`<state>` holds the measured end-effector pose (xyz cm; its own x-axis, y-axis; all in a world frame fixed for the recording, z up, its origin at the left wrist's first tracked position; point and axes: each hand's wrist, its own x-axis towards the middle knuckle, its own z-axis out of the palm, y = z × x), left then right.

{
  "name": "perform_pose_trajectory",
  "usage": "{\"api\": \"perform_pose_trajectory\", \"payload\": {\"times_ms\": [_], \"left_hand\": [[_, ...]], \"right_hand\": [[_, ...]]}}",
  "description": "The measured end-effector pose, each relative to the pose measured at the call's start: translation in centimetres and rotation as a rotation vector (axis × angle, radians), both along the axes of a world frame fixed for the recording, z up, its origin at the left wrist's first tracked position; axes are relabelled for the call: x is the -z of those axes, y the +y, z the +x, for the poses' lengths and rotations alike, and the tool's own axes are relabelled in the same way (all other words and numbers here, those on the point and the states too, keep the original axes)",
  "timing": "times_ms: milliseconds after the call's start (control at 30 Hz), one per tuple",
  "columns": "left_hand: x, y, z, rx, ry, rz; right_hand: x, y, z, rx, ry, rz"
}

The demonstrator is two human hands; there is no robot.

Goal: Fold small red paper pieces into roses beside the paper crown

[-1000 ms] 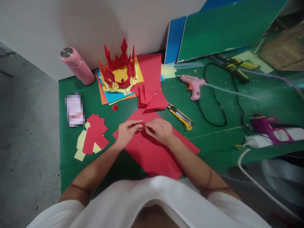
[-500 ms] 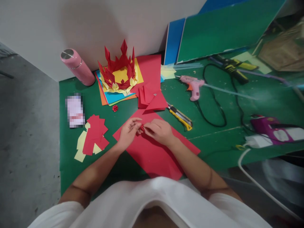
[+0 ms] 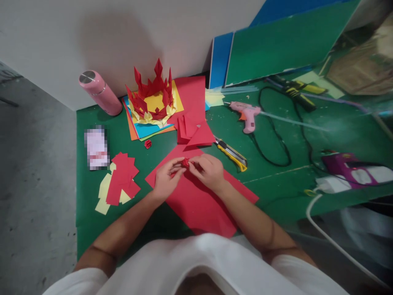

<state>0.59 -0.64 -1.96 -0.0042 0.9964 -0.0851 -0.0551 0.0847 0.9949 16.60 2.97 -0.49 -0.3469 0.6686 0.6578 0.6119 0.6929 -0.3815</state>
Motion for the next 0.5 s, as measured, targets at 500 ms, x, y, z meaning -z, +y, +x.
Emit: {"api": "perform_pose_trajectory", "payload": {"times_ms": [500], "left_hand": [[-1.1,0.5,-0.8,0.005,0.166,0.102]], "right_hand": [[0.0,0.0,0.2,-0.068,-0.195,0.210]]}}
